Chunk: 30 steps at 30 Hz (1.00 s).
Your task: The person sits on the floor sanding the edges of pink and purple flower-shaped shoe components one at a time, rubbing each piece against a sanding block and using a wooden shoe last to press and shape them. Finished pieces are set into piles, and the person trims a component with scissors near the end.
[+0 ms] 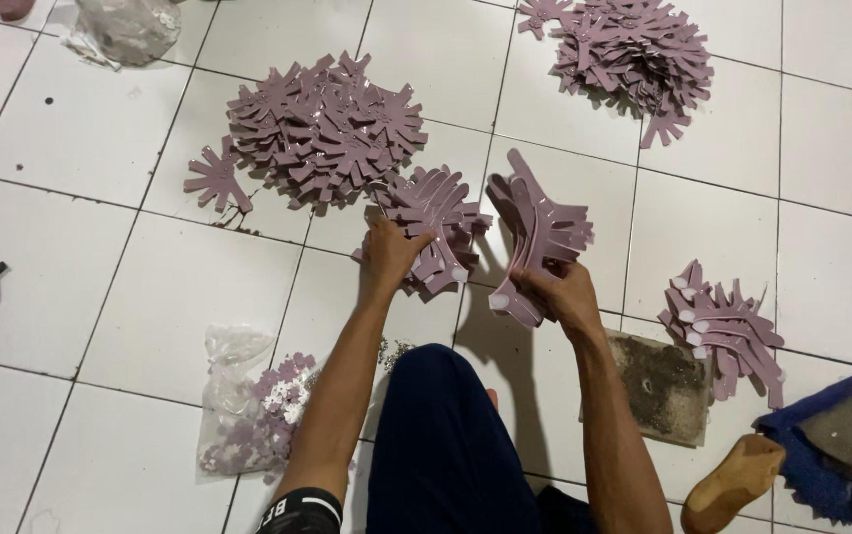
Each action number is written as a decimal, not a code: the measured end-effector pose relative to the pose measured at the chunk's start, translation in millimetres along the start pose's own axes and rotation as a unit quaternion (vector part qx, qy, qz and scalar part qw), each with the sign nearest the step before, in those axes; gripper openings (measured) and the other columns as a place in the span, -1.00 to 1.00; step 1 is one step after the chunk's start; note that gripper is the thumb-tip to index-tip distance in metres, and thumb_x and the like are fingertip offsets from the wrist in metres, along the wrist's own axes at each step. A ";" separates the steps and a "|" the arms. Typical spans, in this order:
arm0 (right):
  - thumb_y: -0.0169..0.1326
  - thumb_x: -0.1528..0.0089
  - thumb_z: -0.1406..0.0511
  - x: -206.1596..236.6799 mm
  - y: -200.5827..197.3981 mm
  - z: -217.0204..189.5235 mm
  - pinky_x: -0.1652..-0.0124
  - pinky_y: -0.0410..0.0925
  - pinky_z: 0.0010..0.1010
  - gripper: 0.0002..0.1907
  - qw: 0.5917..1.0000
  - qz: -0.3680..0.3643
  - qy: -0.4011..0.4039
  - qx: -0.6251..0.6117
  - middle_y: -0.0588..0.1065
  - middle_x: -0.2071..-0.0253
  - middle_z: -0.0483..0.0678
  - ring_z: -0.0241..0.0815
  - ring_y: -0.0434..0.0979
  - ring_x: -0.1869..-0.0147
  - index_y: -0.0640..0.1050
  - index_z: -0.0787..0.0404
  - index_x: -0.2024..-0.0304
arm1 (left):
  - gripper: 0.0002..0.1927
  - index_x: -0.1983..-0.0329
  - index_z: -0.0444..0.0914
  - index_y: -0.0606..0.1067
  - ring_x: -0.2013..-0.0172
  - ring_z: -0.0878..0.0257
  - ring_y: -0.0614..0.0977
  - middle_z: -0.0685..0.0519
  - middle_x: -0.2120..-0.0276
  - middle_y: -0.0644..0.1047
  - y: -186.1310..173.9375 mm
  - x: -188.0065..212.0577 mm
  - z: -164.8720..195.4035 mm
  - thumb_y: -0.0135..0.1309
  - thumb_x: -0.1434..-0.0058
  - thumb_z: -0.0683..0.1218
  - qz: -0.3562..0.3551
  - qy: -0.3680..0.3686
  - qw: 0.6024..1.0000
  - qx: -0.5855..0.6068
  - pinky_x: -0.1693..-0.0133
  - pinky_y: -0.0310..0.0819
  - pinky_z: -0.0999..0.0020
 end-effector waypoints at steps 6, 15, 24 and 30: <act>0.39 -0.01 0.13 -58.7 11.7 -4.1 0.50 0.48 -0.53 -0.53 0.998 -0.050 -0.033 -0.014 0.64 0.38 -0.01 -0.31 0.62 0.48 0.64 0.31 0.17 | 0.02 0.00 -0.58 0.37 -0.02 -0.23 0.54 -0.38 0.05 0.50 14.2 -12.7 6.8 0.48 0.18 0.31 0.039 0.019 0.998 0.034 -0.08 0.40 -0.01; 0.43 0.13 0.03 -92.4 57.0 51.5 0.15 0.54 -0.25 -0.18 0.985 -0.031 0.022 0.165 0.65 0.13 0.13 -0.03 0.71 0.14 0.54 0.35 -0.07 | -0.01 0.01 -0.57 0.37 0.03 -0.23 0.57 -0.37 0.08 0.52 4.5 -6.9 15.4 0.49 0.19 0.28 0.035 0.030 0.998 0.038 -0.04 0.45 -0.03; 0.28 -0.10 -0.07 -54.7 34.9 119.9 -0.22 0.35 -0.31 -0.07 0.994 0.105 -0.028 0.025 0.49 -0.23 0.18 -0.02 0.49 -0.28 0.35 0.33 -0.34 | -0.15 0.11 -0.49 0.33 0.16 -0.02 0.61 -0.20 0.17 0.45 -71.5 28.3 48.5 0.41 0.11 0.27 0.000 -0.019 0.995 0.094 0.09 0.61 0.03; 0.28 -0.22 0.05 24.6 25.0 144.1 -0.23 0.28 -0.25 -0.20 0.981 0.103 -0.115 0.113 0.40 -0.23 0.22 -0.01 0.41 -0.32 0.32 0.41 -0.31 | -0.60 0.10 -0.40 0.37 0.20 -0.01 0.48 -0.13 0.21 0.39 -48.4 70.0 73.0 0.17 -0.32 0.03 0.144 0.118 0.970 0.155 0.09 0.38 0.06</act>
Point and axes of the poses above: each hand's wrist, its own x-axis away from the middle knuckle, its own y-axis out of the palm, z = x × y, the point moved 1 cm from there along -x, towards the middle knuckle
